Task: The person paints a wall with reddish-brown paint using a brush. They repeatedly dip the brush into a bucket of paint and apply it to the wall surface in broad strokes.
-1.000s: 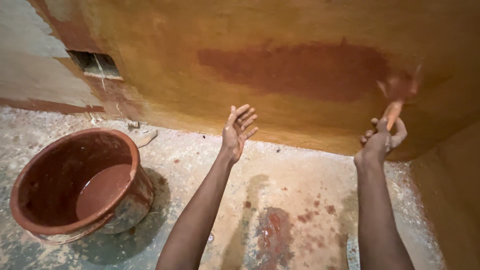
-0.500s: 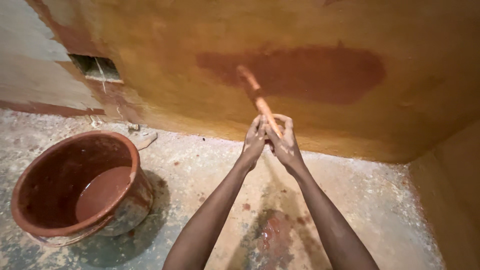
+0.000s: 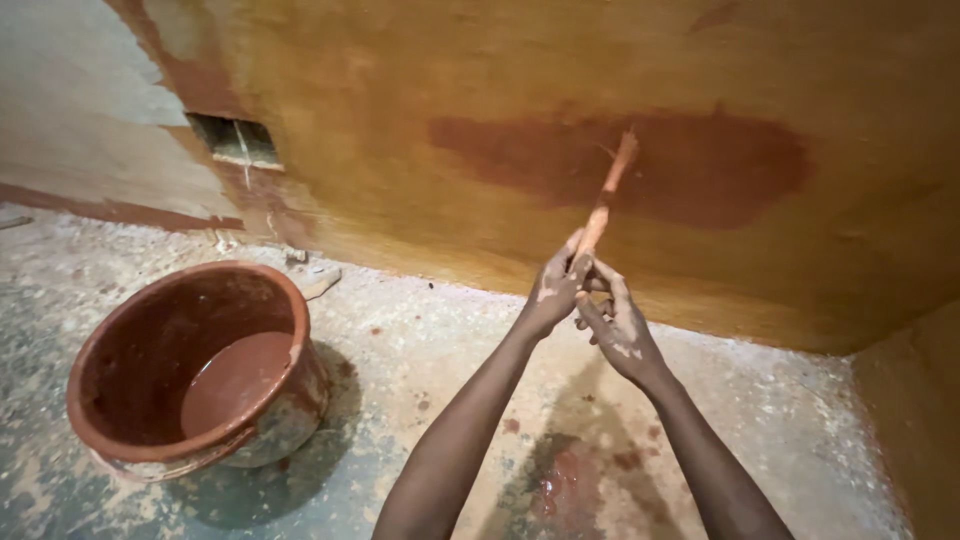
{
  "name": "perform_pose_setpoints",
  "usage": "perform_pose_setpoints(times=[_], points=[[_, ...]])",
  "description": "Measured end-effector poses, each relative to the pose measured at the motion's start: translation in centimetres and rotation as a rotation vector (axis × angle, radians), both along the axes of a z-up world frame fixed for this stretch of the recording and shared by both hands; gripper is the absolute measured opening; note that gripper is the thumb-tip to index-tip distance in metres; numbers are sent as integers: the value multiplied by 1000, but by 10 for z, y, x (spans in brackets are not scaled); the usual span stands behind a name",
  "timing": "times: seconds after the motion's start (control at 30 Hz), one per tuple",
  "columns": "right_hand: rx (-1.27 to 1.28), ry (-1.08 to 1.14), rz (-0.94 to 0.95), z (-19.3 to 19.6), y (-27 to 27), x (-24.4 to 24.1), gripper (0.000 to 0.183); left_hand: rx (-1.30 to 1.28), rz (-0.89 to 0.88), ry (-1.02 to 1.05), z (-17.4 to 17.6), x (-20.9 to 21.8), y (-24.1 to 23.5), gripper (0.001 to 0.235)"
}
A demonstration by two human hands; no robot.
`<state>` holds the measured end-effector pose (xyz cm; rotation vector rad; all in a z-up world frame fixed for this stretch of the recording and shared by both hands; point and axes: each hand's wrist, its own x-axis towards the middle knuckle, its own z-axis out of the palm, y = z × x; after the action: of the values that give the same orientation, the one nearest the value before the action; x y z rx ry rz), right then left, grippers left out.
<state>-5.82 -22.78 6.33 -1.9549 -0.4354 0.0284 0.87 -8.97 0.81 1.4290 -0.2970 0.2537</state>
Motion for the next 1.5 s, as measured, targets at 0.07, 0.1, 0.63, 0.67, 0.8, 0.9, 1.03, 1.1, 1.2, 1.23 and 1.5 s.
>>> perform_pose_setpoints(times=[0.07, 0.1, 0.63, 0.67, 0.8, 0.9, 1.03, 1.1, 1.2, 1.23, 1.5], points=[[-41, 47, -30, -1, -1, 2, 69, -85, 115, 201, 2, 9, 8, 55], [-60, 69, -46, -2, 0, 4, 67, -125, 169, 301, 6, 16, 15, 57], [370, 163, -203, -14, -19, 46, 54, -111, 354, 300, 52, -4, 67, 51], [378, 178, -205, -14, -16, 47, 55, -76, 299, 353, 56, -9, 56, 59], [409, 204, -203, -14, -7, 47, 56, 58, 153, 325, 65, -30, 48, 60], [390, 238, -206, -11, -4, 46, 57, 14, 255, 233, 58, -33, 68, 61], [394, 232, -214, -9, -3, 41, 59, -131, 662, 47, 34, -15, 106, 48], [440, 238, -208, -4, -6, 41, 60, 59, 913, -108, 21, -11, 125, 43], [442, 247, -259, 2, -14, 45, 60, 195, 1068, -211, 6, -8, 134, 44], [467, 248, -272, 1, -17, 46, 60, 102, 988, -85, 3, -4, 131, 47], [580, 299, -270, -3, -22, 49, 58, 391, 393, -124, 3, -5, 57, 50]])
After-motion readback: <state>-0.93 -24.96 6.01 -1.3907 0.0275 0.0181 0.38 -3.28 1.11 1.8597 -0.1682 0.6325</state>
